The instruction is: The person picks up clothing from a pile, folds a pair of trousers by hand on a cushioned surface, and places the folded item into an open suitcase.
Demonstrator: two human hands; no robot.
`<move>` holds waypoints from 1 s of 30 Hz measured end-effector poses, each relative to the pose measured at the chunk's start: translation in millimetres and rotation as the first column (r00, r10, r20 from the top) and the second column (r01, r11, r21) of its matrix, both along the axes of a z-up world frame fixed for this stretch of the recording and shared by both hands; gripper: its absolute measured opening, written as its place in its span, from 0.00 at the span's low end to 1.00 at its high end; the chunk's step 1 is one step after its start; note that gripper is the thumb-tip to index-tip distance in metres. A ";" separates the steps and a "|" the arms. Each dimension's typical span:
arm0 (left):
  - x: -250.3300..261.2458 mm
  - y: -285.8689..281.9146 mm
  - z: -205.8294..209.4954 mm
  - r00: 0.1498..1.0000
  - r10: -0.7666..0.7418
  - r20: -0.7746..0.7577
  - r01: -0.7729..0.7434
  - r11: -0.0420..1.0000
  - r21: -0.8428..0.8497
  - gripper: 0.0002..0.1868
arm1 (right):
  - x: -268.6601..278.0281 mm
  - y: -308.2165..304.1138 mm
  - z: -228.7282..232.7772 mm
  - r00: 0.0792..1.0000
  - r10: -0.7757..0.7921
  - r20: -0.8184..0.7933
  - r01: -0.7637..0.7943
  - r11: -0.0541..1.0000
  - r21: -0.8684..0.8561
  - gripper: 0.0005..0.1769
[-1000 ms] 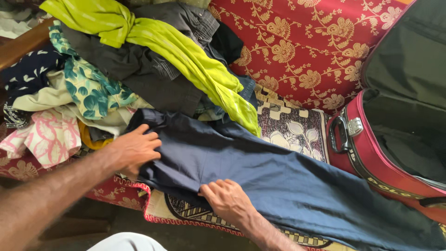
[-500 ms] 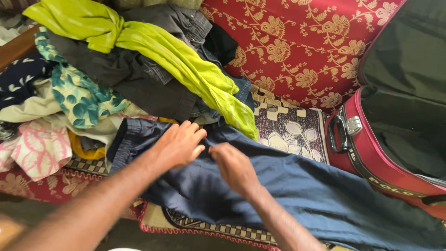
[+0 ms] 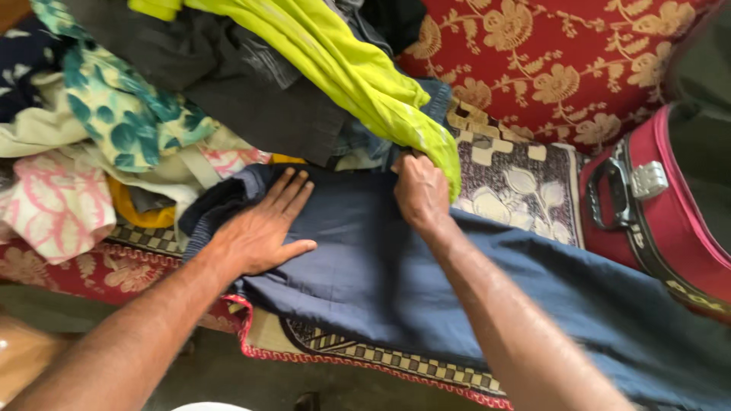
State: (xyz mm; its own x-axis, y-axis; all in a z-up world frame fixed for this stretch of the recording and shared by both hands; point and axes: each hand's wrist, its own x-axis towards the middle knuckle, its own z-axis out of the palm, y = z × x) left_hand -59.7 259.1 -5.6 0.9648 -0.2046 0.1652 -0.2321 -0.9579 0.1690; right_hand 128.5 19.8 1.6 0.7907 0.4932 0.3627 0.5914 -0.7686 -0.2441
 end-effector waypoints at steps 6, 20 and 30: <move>4.9 3.8 -3.8 1.000 -0.004 -0.009 0.004 0.999 -0.039 0.51 | -87.2 -15.7 31.2 0.868 0.484 0.113 -0.496 0.834 0.243 0.20; 51.1 -21.9 20.7 0.889 0.201 -0.412 -0.100 0.962 0.253 0.38 | -87.0 -227.5 -13.8 0.991 0.090 -0.103 -0.101 0.989 -0.107 0.43; 56.2 -212.5 11.9 0.988 -0.023 0.150 0.037 0.995 -0.087 0.40 | -109.0 -181.1 -0.8 0.980 0.186 -0.068 -0.194 0.971 -0.142 0.40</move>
